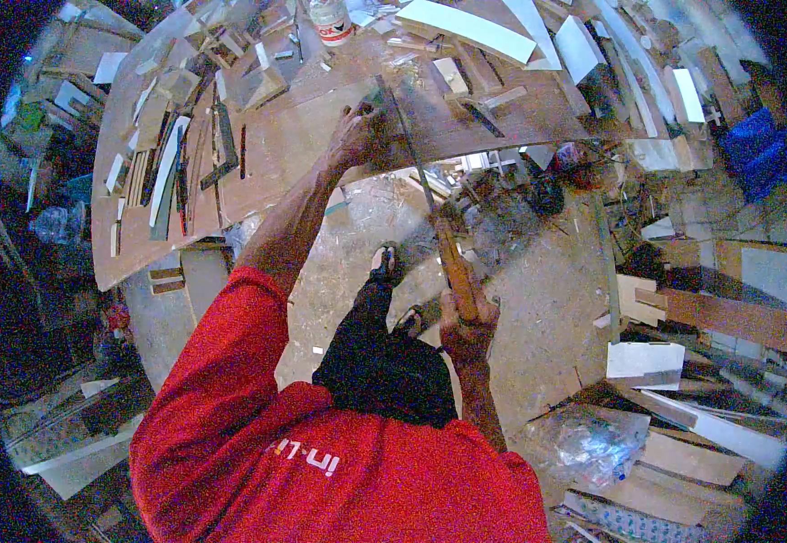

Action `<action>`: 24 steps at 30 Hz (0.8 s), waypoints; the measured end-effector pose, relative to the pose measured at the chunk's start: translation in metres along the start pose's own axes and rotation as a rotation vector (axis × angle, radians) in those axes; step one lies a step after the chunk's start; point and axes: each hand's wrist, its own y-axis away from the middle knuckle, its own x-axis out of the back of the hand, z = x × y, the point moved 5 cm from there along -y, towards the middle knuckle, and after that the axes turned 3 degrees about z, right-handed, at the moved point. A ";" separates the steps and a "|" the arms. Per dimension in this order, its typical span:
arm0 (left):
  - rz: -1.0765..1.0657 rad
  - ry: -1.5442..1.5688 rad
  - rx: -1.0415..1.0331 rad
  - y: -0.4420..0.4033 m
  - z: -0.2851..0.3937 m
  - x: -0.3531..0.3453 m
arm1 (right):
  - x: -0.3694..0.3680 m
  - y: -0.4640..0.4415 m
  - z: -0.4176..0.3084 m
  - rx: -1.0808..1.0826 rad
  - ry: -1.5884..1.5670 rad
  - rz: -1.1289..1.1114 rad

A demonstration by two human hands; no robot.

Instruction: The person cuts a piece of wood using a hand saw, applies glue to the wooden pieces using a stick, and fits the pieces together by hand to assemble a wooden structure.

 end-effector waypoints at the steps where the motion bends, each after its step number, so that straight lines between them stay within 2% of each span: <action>1: 0.021 0.001 -0.010 0.001 0.002 0.003 | 0.001 0.000 -0.002 -0.006 -0.002 -0.013; 3: 0.042 0.001 -0.019 0.001 0.003 0.008 | 0.000 0.000 -0.003 -0.011 -0.005 -0.026; 8: -0.069 -0.016 0.016 -0.001 0.005 0.011 | 0.002 0.001 -0.003 0.021 -0.010 0.000; 11: -0.017 -0.013 0.003 0.000 0.002 0.003 | 0.003 0.002 -0.002 -0.077 -0.004 -0.050; 15: 0.014 0.046 0.007 -0.001 0.002 0.006 | 0.003 0.002 0.003 -0.070 0.018 -0.056; 17: -0.112 -0.011 -0.018 -0.002 0.006 0.007 | 0.004 0.002 0.004 0.140 0.049 0.016; 21: -0.062 -0.070 -0.048 -0.004 0.001 0.000 | 0.006 0.003 -0.005 0.060 -0.008 0.001; 24: -0.146 -0.015 -0.031 -0.005 0.005 0.004 | 0.006 0.003 -0.007 0.026 0.023 -0.038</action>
